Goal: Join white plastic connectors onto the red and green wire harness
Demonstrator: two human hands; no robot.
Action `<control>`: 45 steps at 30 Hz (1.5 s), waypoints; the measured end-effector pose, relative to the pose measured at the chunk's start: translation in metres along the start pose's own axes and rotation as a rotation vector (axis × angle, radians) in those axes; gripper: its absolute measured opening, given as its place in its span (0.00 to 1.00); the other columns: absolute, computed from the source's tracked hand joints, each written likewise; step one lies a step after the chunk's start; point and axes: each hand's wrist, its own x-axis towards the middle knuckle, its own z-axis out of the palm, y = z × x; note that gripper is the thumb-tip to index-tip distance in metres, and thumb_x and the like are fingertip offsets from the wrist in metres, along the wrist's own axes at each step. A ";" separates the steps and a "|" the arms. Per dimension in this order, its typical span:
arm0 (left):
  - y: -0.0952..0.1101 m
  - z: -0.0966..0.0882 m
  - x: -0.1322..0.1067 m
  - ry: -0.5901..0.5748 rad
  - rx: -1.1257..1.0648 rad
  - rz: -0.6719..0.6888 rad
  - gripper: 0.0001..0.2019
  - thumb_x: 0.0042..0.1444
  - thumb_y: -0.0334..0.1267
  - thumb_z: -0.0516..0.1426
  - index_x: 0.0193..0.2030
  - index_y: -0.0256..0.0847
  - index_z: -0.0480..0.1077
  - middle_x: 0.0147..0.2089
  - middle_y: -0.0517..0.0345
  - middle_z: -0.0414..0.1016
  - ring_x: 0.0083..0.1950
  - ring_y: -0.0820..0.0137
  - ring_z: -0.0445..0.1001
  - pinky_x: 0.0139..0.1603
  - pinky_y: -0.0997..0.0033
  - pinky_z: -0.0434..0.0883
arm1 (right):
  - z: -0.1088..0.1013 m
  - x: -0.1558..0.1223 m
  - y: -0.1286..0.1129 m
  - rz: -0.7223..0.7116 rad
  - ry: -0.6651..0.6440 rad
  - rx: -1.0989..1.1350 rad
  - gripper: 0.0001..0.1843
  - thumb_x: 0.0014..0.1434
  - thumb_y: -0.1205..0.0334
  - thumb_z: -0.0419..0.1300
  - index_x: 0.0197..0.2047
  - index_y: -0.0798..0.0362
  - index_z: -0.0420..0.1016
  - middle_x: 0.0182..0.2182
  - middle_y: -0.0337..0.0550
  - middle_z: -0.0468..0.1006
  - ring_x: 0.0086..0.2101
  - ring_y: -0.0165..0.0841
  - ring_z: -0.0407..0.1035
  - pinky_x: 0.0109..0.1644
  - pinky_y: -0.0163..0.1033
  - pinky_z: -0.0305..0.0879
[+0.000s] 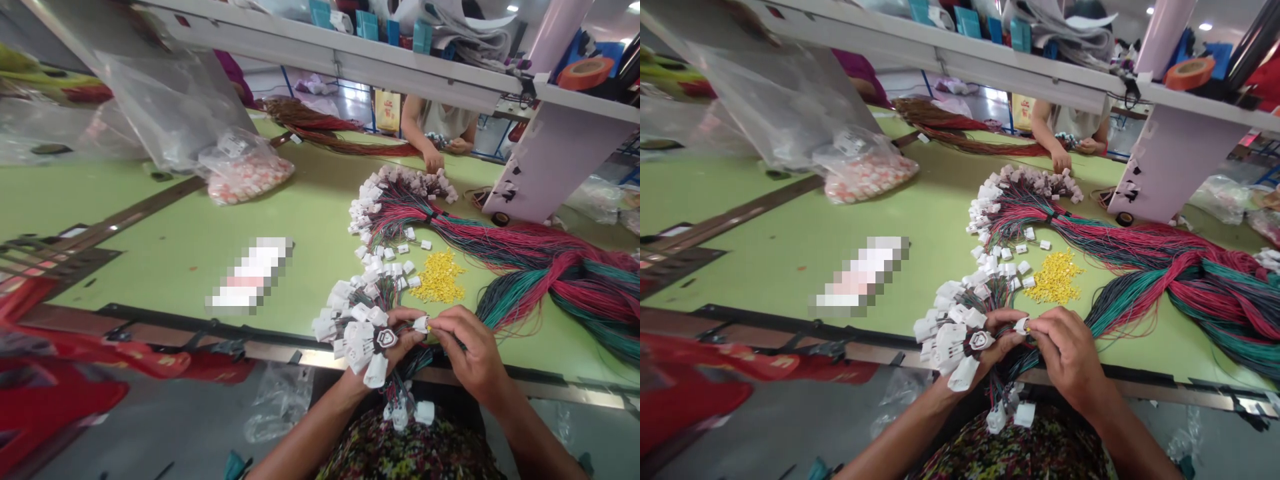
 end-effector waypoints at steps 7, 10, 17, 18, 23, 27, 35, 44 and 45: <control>-0.004 -0.003 0.000 0.005 0.065 0.106 0.12 0.54 0.44 0.68 0.44 0.44 0.81 0.41 0.53 0.80 0.36 0.66 0.76 0.38 0.66 0.74 | -0.001 0.006 -0.001 -0.002 0.023 0.099 0.08 0.70 0.68 0.58 0.47 0.50 0.78 0.35 0.43 0.79 0.35 0.33 0.74 0.38 0.37 0.72; -0.005 -0.002 -0.001 0.007 0.032 0.093 0.12 0.54 0.43 0.68 0.44 0.44 0.81 0.41 0.53 0.81 0.34 0.67 0.76 0.36 0.66 0.74 | -0.003 0.006 0.000 0.028 0.002 0.122 0.08 0.70 0.68 0.58 0.47 0.50 0.78 0.36 0.43 0.79 0.36 0.33 0.74 0.39 0.37 0.73; -0.003 -0.002 -0.001 0.011 0.066 0.077 0.12 0.54 0.44 0.68 0.43 0.44 0.81 0.41 0.53 0.80 0.34 0.66 0.76 0.36 0.65 0.75 | -0.007 0.005 0.000 -0.001 -0.018 0.074 0.09 0.70 0.68 0.58 0.48 0.49 0.78 0.35 0.43 0.79 0.36 0.34 0.74 0.39 0.39 0.72; -0.003 -0.002 0.000 0.008 0.071 0.082 0.12 0.54 0.45 0.68 0.43 0.44 0.81 0.41 0.52 0.80 0.35 0.65 0.76 0.37 0.64 0.75 | -0.007 0.005 0.000 -0.006 -0.016 0.068 0.10 0.69 0.69 0.58 0.48 0.49 0.78 0.35 0.43 0.79 0.36 0.34 0.74 0.39 0.39 0.72; -0.003 -0.003 0.000 0.001 0.106 0.142 0.11 0.54 0.46 0.68 0.42 0.45 0.81 0.41 0.51 0.81 0.39 0.62 0.77 0.42 0.60 0.75 | -0.003 0.003 0.001 0.044 0.002 0.160 0.09 0.69 0.67 0.59 0.47 0.48 0.80 0.35 0.42 0.79 0.36 0.33 0.74 0.39 0.39 0.72; -0.002 -0.003 0.000 -0.020 0.103 0.162 0.11 0.54 0.46 0.68 0.41 0.44 0.82 0.39 0.51 0.81 0.39 0.61 0.77 0.44 0.60 0.74 | 0.005 0.001 0.005 0.289 0.040 0.369 0.05 0.65 0.59 0.65 0.40 0.49 0.81 0.34 0.42 0.79 0.35 0.33 0.74 0.38 0.37 0.72; 0.010 0.001 0.001 0.009 0.114 0.123 0.13 0.51 0.51 0.69 0.36 0.45 0.83 0.37 0.50 0.83 0.39 0.58 0.78 0.46 0.56 0.74 | 0.014 0.005 0.013 0.601 0.040 0.745 0.12 0.54 0.52 0.74 0.34 0.51 0.82 0.29 0.37 0.79 0.31 0.30 0.73 0.36 0.34 0.72; 0.006 0.002 0.003 0.003 0.144 0.098 0.08 0.50 0.44 0.70 0.36 0.46 0.84 0.35 0.52 0.83 0.36 0.60 0.79 0.41 0.59 0.75 | 0.012 0.003 0.010 0.591 -0.031 0.702 0.12 0.59 0.52 0.70 0.39 0.51 0.80 0.32 0.38 0.79 0.31 0.30 0.73 0.37 0.34 0.73; 0.007 0.002 0.003 0.004 0.144 0.083 0.08 0.51 0.44 0.70 0.37 0.46 0.84 0.35 0.52 0.83 0.36 0.60 0.79 0.40 0.60 0.75 | 0.012 0.003 0.010 0.584 -0.058 0.695 0.12 0.60 0.52 0.69 0.41 0.51 0.79 0.33 0.39 0.80 0.32 0.30 0.74 0.37 0.34 0.73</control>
